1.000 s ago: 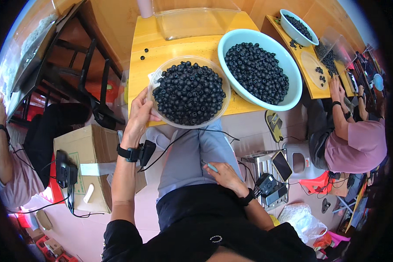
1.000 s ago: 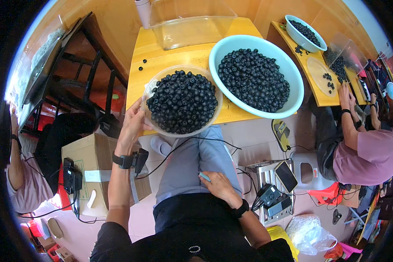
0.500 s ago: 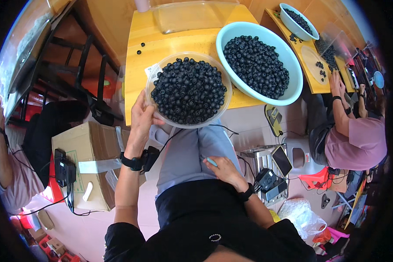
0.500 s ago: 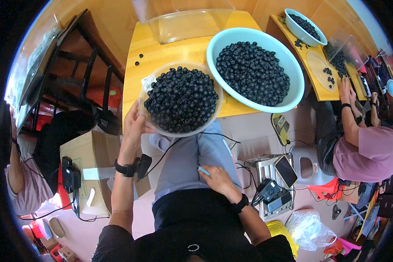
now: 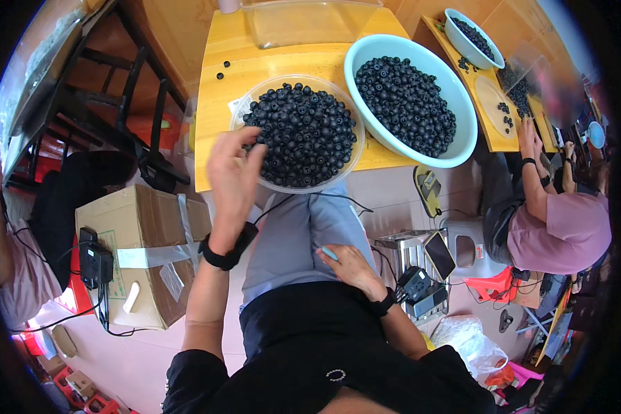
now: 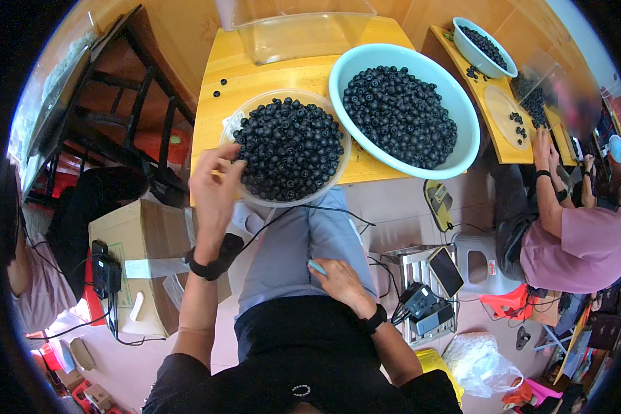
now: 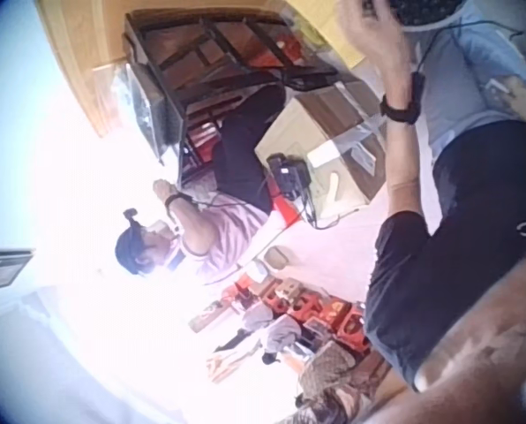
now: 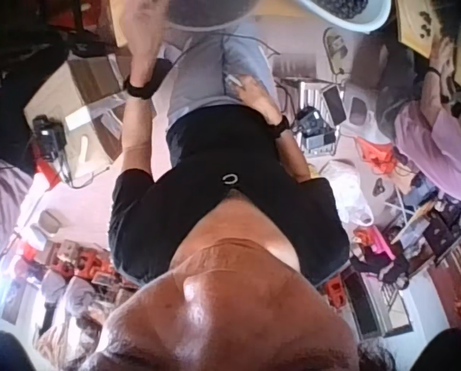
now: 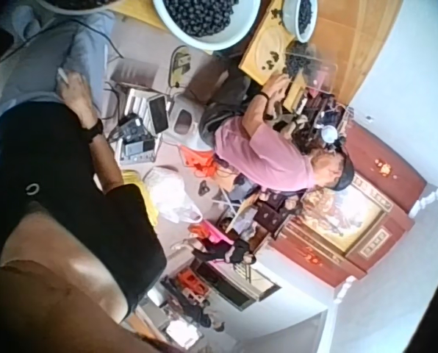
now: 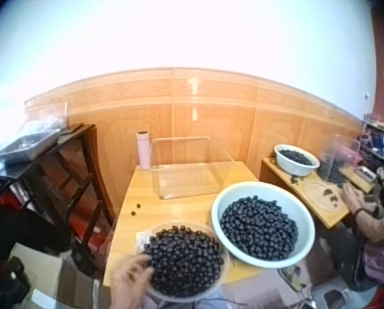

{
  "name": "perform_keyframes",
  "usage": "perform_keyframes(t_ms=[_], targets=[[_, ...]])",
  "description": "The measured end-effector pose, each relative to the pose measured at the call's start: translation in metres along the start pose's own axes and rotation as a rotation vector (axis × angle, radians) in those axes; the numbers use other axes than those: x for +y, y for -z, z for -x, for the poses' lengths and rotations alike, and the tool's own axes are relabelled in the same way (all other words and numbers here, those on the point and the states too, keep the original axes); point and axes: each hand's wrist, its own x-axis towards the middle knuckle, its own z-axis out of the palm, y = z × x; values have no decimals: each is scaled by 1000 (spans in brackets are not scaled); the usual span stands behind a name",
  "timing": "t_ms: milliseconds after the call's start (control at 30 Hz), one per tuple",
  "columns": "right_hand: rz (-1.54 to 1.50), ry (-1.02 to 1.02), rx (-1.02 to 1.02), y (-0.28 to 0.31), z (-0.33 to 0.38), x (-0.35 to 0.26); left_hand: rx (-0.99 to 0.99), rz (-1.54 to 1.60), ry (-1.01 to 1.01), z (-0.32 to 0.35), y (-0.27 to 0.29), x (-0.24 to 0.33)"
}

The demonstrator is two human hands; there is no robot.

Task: Sorting and inspecting small black rubber spherical components using a small hand tool.

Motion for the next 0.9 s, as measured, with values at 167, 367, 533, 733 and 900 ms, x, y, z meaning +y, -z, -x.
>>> perform_keyframes(t_ms=[167,367,533,733,900], targets=[[8,-36,-16,-2,-2,0,-280,81,-70,2,-43,36],[97,91,49,-13,0,18,-342,-272,-281,3,-69,41],[121,9,-18,-10,-7,14,-400,-284,-339,3,-66,40],[132,19,-80,-1,-5,7,-430,250,9,-8,-43,47],[-70,72,167,21,-2,2,-534,958,627,6,7,42]])
